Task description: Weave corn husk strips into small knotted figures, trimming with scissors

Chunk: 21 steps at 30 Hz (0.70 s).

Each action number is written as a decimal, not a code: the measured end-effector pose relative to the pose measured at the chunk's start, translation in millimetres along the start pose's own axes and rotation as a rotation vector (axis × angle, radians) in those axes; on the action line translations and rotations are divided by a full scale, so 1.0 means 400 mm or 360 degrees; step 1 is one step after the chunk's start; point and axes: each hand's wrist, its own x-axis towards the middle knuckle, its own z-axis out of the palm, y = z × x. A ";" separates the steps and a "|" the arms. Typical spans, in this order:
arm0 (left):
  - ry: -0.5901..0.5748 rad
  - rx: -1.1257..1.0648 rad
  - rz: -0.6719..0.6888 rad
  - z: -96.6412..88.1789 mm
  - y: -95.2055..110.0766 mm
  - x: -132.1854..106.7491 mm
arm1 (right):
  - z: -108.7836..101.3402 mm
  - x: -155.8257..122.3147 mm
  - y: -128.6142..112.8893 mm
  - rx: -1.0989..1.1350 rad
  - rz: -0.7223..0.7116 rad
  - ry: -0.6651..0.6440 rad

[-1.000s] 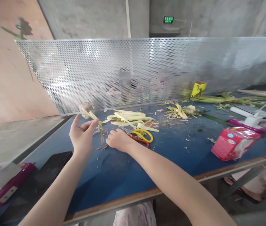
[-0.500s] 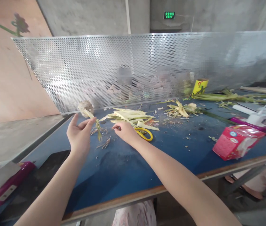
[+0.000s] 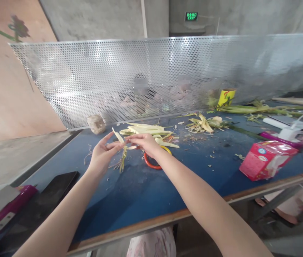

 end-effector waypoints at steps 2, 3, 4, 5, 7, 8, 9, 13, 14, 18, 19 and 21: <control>-0.0004 0.0011 0.0021 0.001 -0.007 0.000 | 0.005 -0.003 0.001 0.0095 0.0075 -0.0074; -0.0002 0.0013 0.0040 0.002 -0.009 0.001 | 0.007 -0.004 0.002 0.0125 0.0105 -0.0094; 0.0000 0.0013 0.0062 0.002 -0.011 0.001 | 0.009 -0.005 0.003 0.0147 0.0126 -0.0104; 0.0001 0.0010 0.0086 0.002 -0.012 0.001 | 0.011 -0.004 0.004 0.0166 0.0140 -0.0105; 0.0002 0.0006 0.0134 0.002 -0.013 0.001 | 0.013 -0.004 0.007 0.0199 0.0157 -0.0106; 0.0001 0.0011 0.0152 0.002 -0.014 0.001 | 0.014 -0.003 0.008 0.0215 0.0168 -0.0109; 0.0000 0.0021 0.0165 0.003 -0.014 0.001 | 0.014 -0.003 0.009 0.0233 0.0183 -0.0111; 0.0019 0.0052 0.0199 0.005 -0.018 0.002 | 0.014 -0.002 0.009 0.0341 0.0252 -0.0174; 0.0035 0.0054 0.0210 0.005 -0.018 0.002 | 0.013 -0.003 0.008 0.0371 0.0277 -0.0202; 0.0088 0.0107 0.0263 0.003 -0.021 0.003 | 0.013 -0.004 0.001 0.0439 0.0386 -0.0285; 0.0083 0.0134 0.0289 0.001 -0.022 0.003 | 0.013 -0.005 -0.001 0.0441 0.0402 -0.0291; 0.0063 0.0206 0.0366 -0.004 -0.026 0.005 | 0.014 -0.007 -0.006 0.0435 0.0410 -0.0299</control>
